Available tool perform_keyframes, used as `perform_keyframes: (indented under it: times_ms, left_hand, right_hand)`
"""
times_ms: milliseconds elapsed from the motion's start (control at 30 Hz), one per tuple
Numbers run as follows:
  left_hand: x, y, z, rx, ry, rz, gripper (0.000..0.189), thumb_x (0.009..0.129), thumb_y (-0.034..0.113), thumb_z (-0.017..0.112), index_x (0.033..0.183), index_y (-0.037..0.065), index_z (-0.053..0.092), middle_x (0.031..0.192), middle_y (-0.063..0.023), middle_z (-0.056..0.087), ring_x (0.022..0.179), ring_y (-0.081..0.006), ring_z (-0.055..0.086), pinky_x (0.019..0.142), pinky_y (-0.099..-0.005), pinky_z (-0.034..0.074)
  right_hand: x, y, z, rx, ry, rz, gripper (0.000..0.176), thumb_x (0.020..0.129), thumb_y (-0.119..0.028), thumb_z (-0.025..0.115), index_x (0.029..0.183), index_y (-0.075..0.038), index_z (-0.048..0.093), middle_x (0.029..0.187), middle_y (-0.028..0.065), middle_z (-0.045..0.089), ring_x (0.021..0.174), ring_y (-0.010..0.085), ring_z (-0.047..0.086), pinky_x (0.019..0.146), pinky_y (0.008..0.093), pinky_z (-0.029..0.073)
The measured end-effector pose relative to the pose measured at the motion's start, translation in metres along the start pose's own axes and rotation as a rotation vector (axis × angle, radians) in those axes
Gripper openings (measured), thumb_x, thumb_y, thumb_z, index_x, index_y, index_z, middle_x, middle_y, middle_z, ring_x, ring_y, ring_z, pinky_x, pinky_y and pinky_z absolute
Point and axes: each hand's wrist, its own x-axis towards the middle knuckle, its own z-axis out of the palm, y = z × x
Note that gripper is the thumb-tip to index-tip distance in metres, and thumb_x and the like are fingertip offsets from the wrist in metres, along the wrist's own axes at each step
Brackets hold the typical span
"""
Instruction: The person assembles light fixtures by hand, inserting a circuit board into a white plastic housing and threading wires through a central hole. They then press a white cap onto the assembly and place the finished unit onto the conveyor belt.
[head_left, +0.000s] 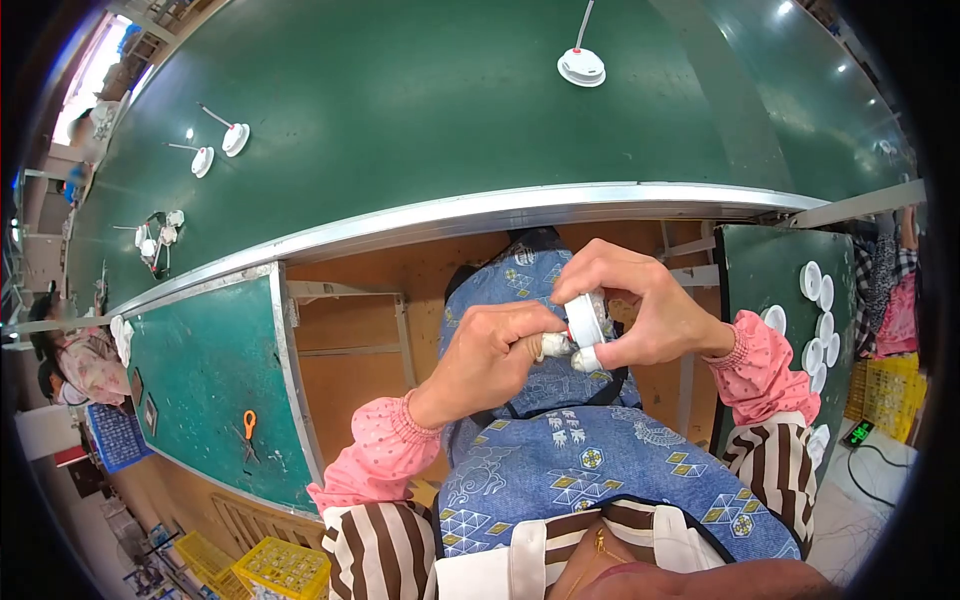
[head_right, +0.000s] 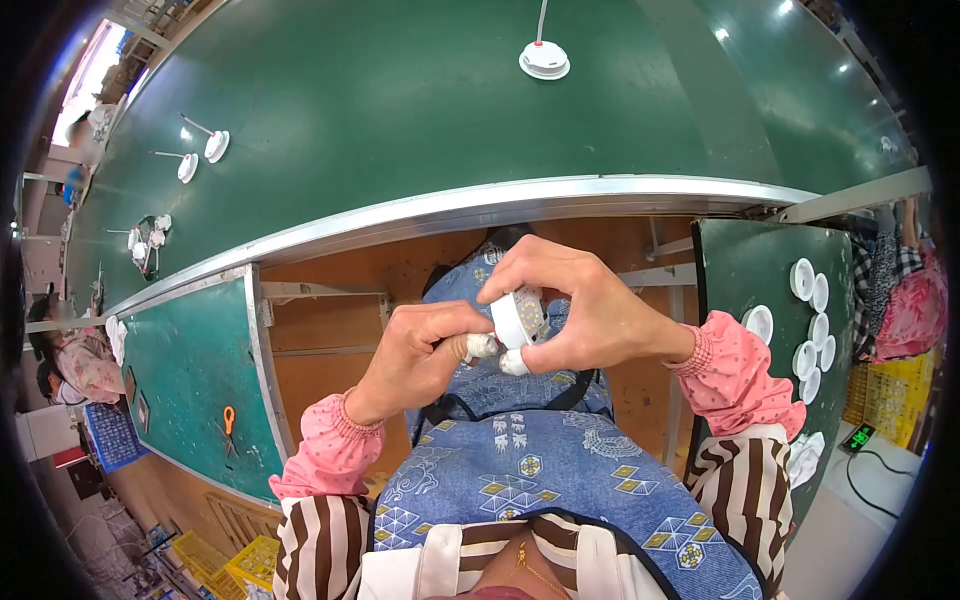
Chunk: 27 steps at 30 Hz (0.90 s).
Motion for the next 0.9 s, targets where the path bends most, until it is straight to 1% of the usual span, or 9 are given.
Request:
perform_keyframes:
  times_ms: [167,367,433,467,533,567,633,733,900]
  left_hand:
    - [-0.002,-0.008,0.003,-0.195,-0.062,-0.218,0.013,0.094,-0.005,0.058,0.096,-0.003,0.071,0.078,-0.0040,0.067,0.069,-0.0086,0.060,0.061,-0.0244,0.049]
    - [-0.004,-0.017,0.007,-0.262,-0.059,-0.281,0.015,0.095,-0.003,0.056,0.098,-0.002,0.071,0.078,-0.0033,0.068,0.069,-0.0075,0.060,0.061,-0.0239,0.048]
    - [-0.001,-0.025,0.006,-0.170,-0.023,-0.188,0.014,0.093,-0.002,0.058,0.099,-0.002,0.071,0.085,-0.0036,0.069,0.072,-0.0081,0.061,0.063,-0.0245,0.048]
    - [0.001,-0.029,0.006,-0.125,-0.013,-0.142,0.014,0.092,-0.002,0.059,0.100,-0.002,0.071,0.088,-0.0037,0.070,0.074,-0.0085,0.061,0.064,-0.0248,0.049]
    - [0.007,-0.039,0.000,0.292,0.088,0.203,0.020,0.090,0.001,0.063,0.108,0.001,0.070,0.096,-0.0079,0.070,0.072,-0.0141,0.063,0.063,-0.0285,0.049]
    - [0.009,-0.039,-0.003,0.397,0.104,0.271,0.024,0.088,0.003,0.064,0.112,0.001,0.069,0.099,-0.0090,0.070,0.071,-0.0157,0.063,0.063,-0.0294,0.049]
    - [0.011,-0.026,-0.006,0.513,0.127,0.292,0.036,0.086,0.005,0.068,0.121,0.001,0.065,0.105,-0.0104,0.069,0.070,-0.0175,0.063,0.062,-0.0303,0.048]
    - [0.004,-0.004,0.020,0.069,0.196,-0.178,0.061,0.078,0.007,0.077,0.135,0.000,0.056,0.106,-0.0121,0.069,0.065,-0.0141,0.056,0.061,-0.0300,0.047]
    - [-0.001,-0.022,0.029,-0.418,0.279,-0.100,0.050,0.095,0.007,0.066,0.140,-0.004,0.045,0.124,-0.0140,0.061,0.103,-0.0156,0.065,0.079,-0.0310,0.057]
  right_hand:
    - [-0.005,0.007,0.007,0.178,0.035,0.131,0.050,0.065,-0.012,0.077,0.114,-0.006,0.068,0.112,0.0047,0.061,0.106,0.0169,0.061,0.085,0.0308,0.052]
    - [-0.005,0.015,0.009,0.260,0.010,0.233,0.055,0.067,-0.014,0.077,0.120,-0.005,0.065,0.115,0.0060,0.062,0.103,0.0188,0.063,0.088,0.0357,0.053]
    - [-0.004,0.021,0.012,0.345,0.032,0.261,0.059,0.067,-0.013,0.077,0.123,-0.004,0.062,0.114,0.0084,0.062,0.102,0.0227,0.065,0.088,0.0367,0.053]
    - [-0.004,0.020,0.013,0.177,0.082,0.194,0.061,0.066,-0.013,0.078,0.124,-0.004,0.060,0.114,0.0102,0.062,0.100,0.0256,0.066,0.087,0.0372,0.054]
    - [0.000,0.009,0.017,-0.160,0.194,0.071,0.065,0.066,-0.012,0.079,0.127,-0.004,0.057,0.112,0.0137,0.062,0.098,0.0315,0.067,0.087,0.0382,0.054]
    - [0.000,0.006,0.019,-0.295,0.229,-0.027,0.069,0.064,-0.009,0.081,0.127,-0.003,0.055,0.110,0.0176,0.061,0.098,0.0377,0.065,0.084,0.0409,0.055]
    - [0.000,0.006,0.022,-0.452,0.292,-0.105,0.071,0.062,-0.006,0.081,0.127,-0.002,0.054,0.111,0.0175,0.060,0.100,0.0376,0.064,0.083,0.0428,0.055]
    - [0.003,0.000,0.028,-0.599,0.309,-0.197,0.074,0.059,0.000,0.080,0.128,0.000,0.053,0.115,0.0172,0.059,0.104,0.0378,0.061,0.082,0.0447,0.054]
    - [0.002,-0.017,0.013,-0.522,0.375,-0.283,0.065,0.062,0.005,0.074,0.125,0.000,0.057,0.113,0.0173,0.059,0.099,0.0359,0.061,0.079,0.0415,0.054]
